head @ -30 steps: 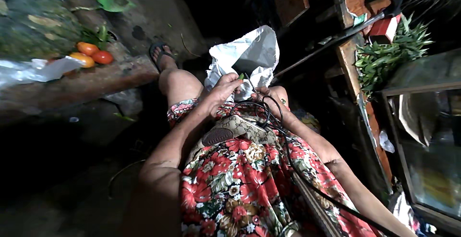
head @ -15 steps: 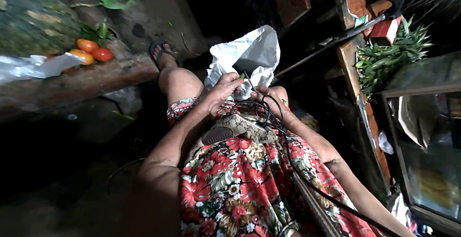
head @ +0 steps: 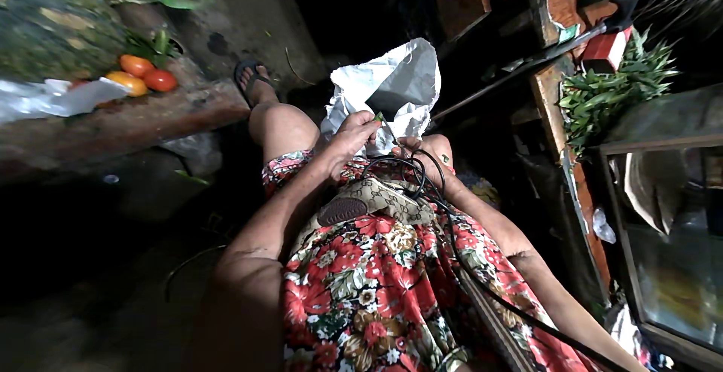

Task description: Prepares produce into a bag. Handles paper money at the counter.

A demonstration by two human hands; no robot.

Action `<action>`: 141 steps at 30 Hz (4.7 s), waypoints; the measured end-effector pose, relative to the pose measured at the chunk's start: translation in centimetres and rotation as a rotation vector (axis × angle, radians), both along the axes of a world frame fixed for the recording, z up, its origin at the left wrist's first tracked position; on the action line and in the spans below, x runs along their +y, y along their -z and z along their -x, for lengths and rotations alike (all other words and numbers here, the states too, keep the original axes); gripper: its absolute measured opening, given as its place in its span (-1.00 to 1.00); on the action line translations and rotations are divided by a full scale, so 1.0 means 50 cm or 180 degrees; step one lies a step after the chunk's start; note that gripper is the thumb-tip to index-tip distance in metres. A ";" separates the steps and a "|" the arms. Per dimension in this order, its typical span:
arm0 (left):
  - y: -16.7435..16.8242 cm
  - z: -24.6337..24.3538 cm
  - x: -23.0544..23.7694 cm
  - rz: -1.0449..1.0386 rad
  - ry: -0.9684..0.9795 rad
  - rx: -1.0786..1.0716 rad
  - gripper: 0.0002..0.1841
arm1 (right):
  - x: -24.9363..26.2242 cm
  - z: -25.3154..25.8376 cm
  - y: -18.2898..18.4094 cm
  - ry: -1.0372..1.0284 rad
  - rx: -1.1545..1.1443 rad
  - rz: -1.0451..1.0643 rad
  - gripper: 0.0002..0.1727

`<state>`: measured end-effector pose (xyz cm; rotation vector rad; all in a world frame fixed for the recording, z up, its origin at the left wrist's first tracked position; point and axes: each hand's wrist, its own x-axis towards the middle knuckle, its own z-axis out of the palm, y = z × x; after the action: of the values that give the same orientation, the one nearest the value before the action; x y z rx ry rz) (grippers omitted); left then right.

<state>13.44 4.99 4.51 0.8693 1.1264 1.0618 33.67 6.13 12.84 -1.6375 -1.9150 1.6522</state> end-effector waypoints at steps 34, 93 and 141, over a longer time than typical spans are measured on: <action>-0.004 0.004 -0.002 0.0050 0.0411 -0.0142 -0.79 | 0.037 -0.004 0.028 0.0044 0.0316 -0.0278 -0.62; -0.005 0.005 -0.001 0.0117 0.0254 0.0104 -0.78 | 0.013 -0.001 0.016 -0.0018 0.0245 -0.0149 -0.64; -0.009 0.005 -0.002 0.0059 0.0486 -0.0021 -0.81 | 0.022 0.000 0.014 -0.0136 0.0071 -0.0277 -0.69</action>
<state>13.19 4.89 4.97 0.9216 1.0457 0.9264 33.69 7.22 12.15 -1.5501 -1.9948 1.5716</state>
